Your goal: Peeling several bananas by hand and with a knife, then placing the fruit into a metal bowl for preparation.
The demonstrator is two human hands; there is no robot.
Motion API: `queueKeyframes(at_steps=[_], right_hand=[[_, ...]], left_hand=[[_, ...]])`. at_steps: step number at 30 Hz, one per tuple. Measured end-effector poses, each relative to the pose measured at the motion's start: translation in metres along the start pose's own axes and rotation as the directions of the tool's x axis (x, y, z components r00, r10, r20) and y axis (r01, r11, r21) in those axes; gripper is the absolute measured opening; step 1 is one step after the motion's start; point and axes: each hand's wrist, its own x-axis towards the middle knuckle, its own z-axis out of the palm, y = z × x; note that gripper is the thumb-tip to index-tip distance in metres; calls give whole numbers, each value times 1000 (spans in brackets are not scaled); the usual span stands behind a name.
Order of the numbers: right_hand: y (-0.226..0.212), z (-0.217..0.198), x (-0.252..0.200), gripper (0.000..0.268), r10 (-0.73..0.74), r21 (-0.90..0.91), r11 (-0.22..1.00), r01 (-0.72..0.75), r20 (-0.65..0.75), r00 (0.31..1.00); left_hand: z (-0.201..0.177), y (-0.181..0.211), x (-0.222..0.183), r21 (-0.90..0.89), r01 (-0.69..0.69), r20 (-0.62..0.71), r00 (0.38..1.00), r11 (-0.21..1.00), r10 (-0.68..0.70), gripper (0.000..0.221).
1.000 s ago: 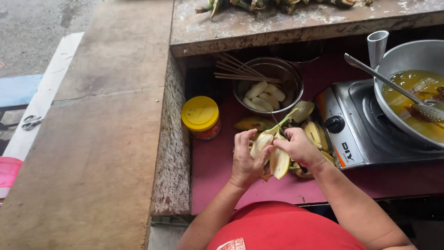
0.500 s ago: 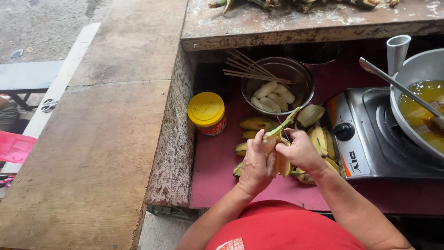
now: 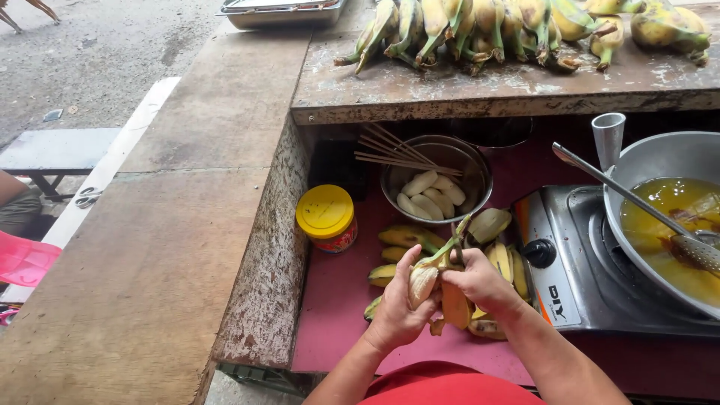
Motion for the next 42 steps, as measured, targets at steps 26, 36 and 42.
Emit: queueKeyframes(at_steps=[26,36,42], right_hand=[[-29,42,-28,13,112,288,957,29,-461,880],[32,19,-19,9,-9,196,975,106,-441,897],[10,12,-20,15,-4,123,991,54,-372,928]], left_hand=[[3,-25,36,613,-526,-154,652,589,743,55],[15,-57,33,344,-351,-287,844,871,453,55],[6,-58,36,51,-115,-255,959,992,124,53]])
